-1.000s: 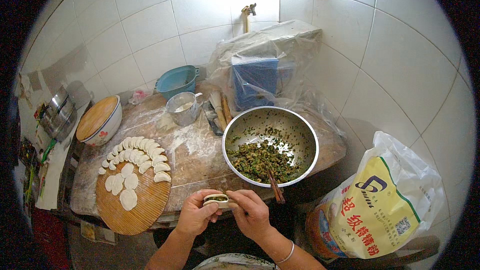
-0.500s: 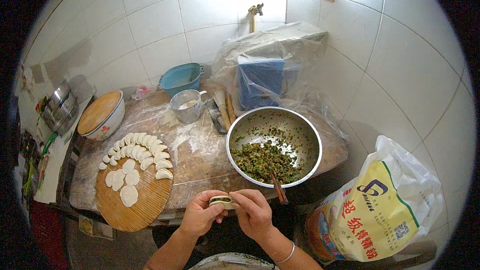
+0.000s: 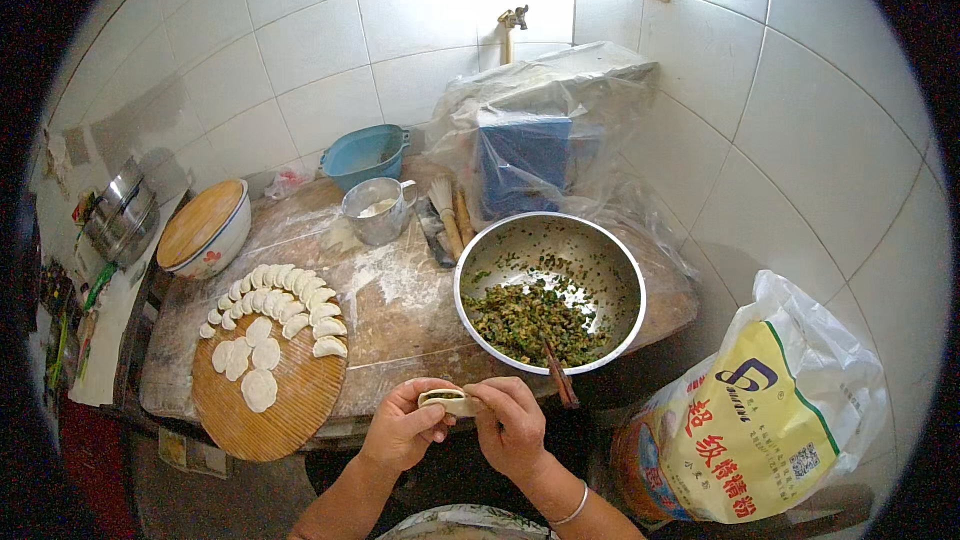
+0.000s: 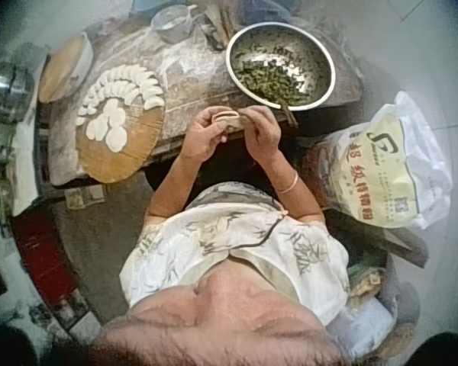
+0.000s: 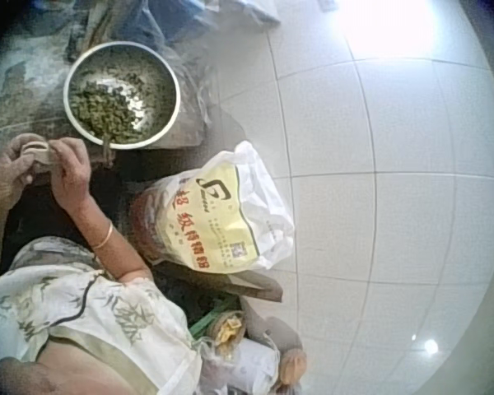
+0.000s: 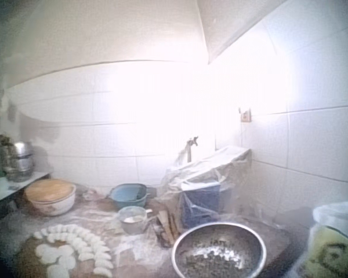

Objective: The person prepares dumplings by filling dough skins with a vegetable mixture using chopsticks and then folding and pinching the edges to seal them, placing the completed items on a wooden board.

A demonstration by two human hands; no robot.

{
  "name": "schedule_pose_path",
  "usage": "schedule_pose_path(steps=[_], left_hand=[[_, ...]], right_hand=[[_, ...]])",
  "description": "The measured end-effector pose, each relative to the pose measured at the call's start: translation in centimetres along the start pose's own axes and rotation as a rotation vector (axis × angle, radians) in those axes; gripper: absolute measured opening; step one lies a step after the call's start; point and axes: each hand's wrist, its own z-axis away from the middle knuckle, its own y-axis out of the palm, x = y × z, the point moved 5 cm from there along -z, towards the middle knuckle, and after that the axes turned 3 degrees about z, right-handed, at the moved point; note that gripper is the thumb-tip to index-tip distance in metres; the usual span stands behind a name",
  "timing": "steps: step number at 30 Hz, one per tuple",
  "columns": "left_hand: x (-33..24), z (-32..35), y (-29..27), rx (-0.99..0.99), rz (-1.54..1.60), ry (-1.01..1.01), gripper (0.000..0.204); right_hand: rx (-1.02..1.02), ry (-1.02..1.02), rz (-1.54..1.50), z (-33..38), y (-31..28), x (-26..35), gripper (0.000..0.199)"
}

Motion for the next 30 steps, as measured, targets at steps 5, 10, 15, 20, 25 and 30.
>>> schedule_pose_path(steps=[5, 10, 15, 20, 25, 30], left_hand=[[0.0, -0.1, 0.2, -0.068, -0.16, 0.005, 0.03], [0.8, 0.0, 0.2, -0.017, 0.09, -0.056, 0.033], [1.0, -0.1, -0.4, -0.062, 0.151, -0.066, 0.034], [0.9, 0.0, -0.4, -0.1, -0.094, 0.017, 0.029], [0.8, 0.2, -0.4, -0.153, -0.283, 0.088, 0.027], [0.4, 0.2, -0.5, -0.156, -0.317, 0.119, 0.027]], right_hand=[[0.026, 0.007, -0.007, 0.0, 0.2, 0.1, 0.008], [0.046, 0.028, 0.043, 0.3, 0.1, -0.4, 0.011], [0.033, -0.023, 0.009, -0.2, 0.3, -0.1, 0.008], [0.06, -0.073, 0.06, 0.0, 0.6, -0.2, 0.008], [0.061, -0.001, 0.038, 0.4, 0.8, -0.8, 0.008], [0.048, 0.018, -0.015, -0.2, 0.9, -0.2, 0.007]])
